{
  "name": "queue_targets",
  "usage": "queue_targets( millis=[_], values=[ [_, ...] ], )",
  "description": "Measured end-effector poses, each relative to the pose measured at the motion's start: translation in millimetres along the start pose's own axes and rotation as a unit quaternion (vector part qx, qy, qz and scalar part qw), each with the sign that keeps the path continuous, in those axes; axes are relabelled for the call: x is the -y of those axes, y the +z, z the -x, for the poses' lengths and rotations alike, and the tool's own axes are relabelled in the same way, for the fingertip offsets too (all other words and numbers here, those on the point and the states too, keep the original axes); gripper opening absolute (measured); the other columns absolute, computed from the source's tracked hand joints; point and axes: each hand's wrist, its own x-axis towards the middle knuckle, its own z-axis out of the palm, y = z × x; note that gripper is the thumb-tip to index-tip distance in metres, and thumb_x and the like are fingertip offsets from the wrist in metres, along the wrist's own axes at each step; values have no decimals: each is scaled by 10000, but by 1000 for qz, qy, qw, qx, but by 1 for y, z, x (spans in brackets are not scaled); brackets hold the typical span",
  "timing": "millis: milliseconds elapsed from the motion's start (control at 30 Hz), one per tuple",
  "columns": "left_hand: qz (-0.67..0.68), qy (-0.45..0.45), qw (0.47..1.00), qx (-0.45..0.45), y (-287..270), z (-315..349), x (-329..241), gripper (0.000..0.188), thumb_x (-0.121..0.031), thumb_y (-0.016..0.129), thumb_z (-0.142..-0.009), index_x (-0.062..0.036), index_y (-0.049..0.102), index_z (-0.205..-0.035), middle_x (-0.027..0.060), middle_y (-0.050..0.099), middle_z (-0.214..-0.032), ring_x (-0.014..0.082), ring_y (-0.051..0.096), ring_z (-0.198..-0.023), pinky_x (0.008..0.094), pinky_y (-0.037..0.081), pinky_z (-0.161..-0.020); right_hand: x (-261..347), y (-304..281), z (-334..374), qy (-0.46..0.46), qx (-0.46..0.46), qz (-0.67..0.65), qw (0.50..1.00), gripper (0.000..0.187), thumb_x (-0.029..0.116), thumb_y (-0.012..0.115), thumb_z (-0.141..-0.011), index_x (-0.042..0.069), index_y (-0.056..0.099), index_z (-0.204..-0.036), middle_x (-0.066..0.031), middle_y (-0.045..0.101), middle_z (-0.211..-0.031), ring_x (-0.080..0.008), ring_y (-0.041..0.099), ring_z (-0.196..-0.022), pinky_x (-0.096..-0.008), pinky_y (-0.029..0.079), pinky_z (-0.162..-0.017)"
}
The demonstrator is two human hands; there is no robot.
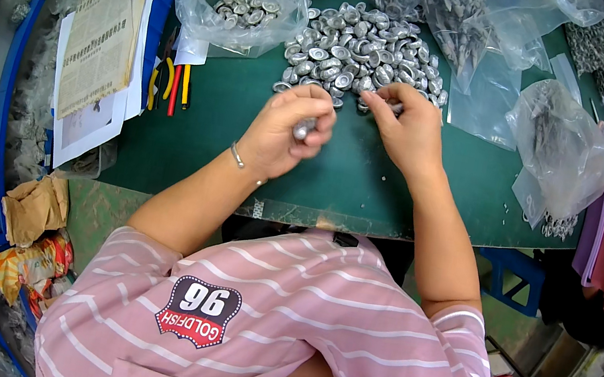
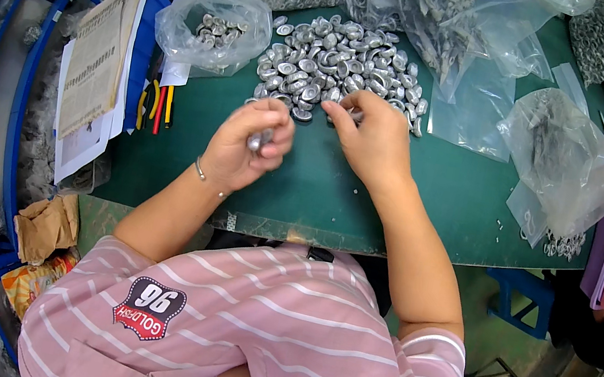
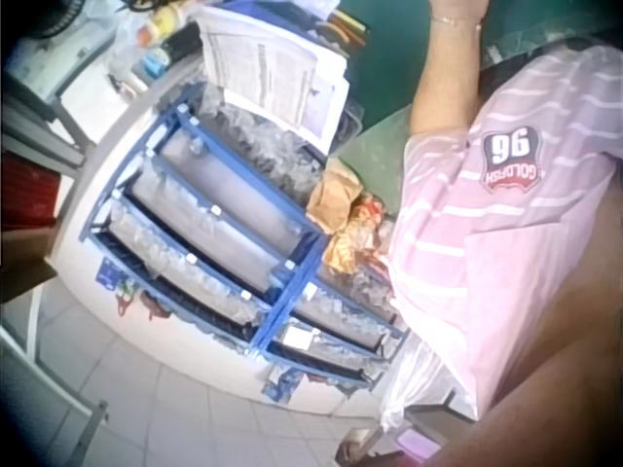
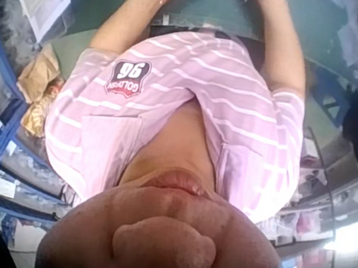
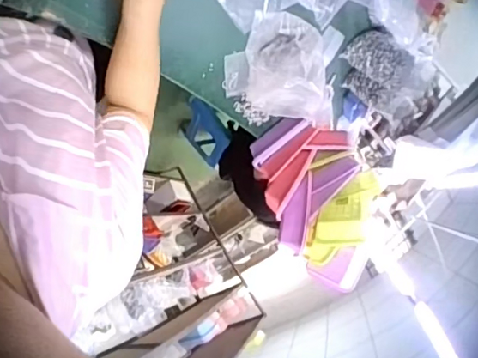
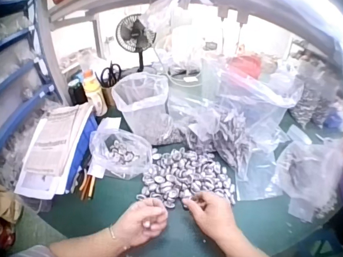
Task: The person picks up and sorts small metal industrial components from a workspace, handling them one at a time to check their orientation and then placing them into bags on a shelf.
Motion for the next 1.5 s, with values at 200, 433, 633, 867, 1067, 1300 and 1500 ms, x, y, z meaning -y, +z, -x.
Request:
queue_targets(
  millis=[200,433,633,867,1067,1300,1500],
  values=[
    [-664,327,656,-148,-4,-49,-5,199,-139,730,-701,-45,654,-859,71,556,-631,175,545,-554,299,451,-536,3,14,-17,-54,4,253,966,278,292,678,-744,24,617,-701,-162,626,-712,-332,616,-662,-418,487,-601],
    [-658,349,661,-92,-6,-40,-1,154,-133,696,-736,-40,643,-847,75,568,-672,193,557,-593,291,444,-509,-11,-9,-11,22,68,-59,996,205,189,614,-782,-9,650,-823,-116,650,-721,-191,610,-605,-325,488,-595],
    [47,35,998,20,-8,-11,-18,195,-69,679,-726,-1,604,-893,38,550,-661,145,543,-612,221,364,-431,-15,-45,-2,173,114,-429,879,134,78,603,-786,7,619,-899,-65,622,-743,-112,569,-615,-207,366,-415],
    [-697,278,660,-38,2,-23,17,205,-133,716,-701,-44,663,-878,101,587,-734,237,572,-655,316,469,-617,-10,-5,8,-150,34,205,967,166,62,648,-747,83,656,-912,-124,619,-784,-256,601,-669,-354,476,-584],
    [-566,190,801,-47,0,-21,19,153,-124,690,-764,-24,641,-869,32,586,-713,165,579,-670,276,469,-604,-8,-27,16,268,153,-379,872,144,144,656,-829,28,593,-887,-10,567,-727,-62,491,-533,-176,335,-410],
    [143,-71,983,90,-3,3,1,158,-184,477,-901,-30,514,-905,49,459,-839,86,410,-655,173,328,-430,-6,-33,31,234,176,-694,658,152,114,600,-854,34,560,-977,-65,584,-769,-74,500,-548,-168,321,-389],
    [-337,71,933,-105,-5,-14,-25,123,-146,609,-840,-24,597,-840,16,503,-715,62,467,-591,194,349,-425,-12,-17,15,119,92,-228,962,135,117,662,-793,50,619,-902,-100,616,-734,-200,590,-630,-275,414,-438]
  ],
)
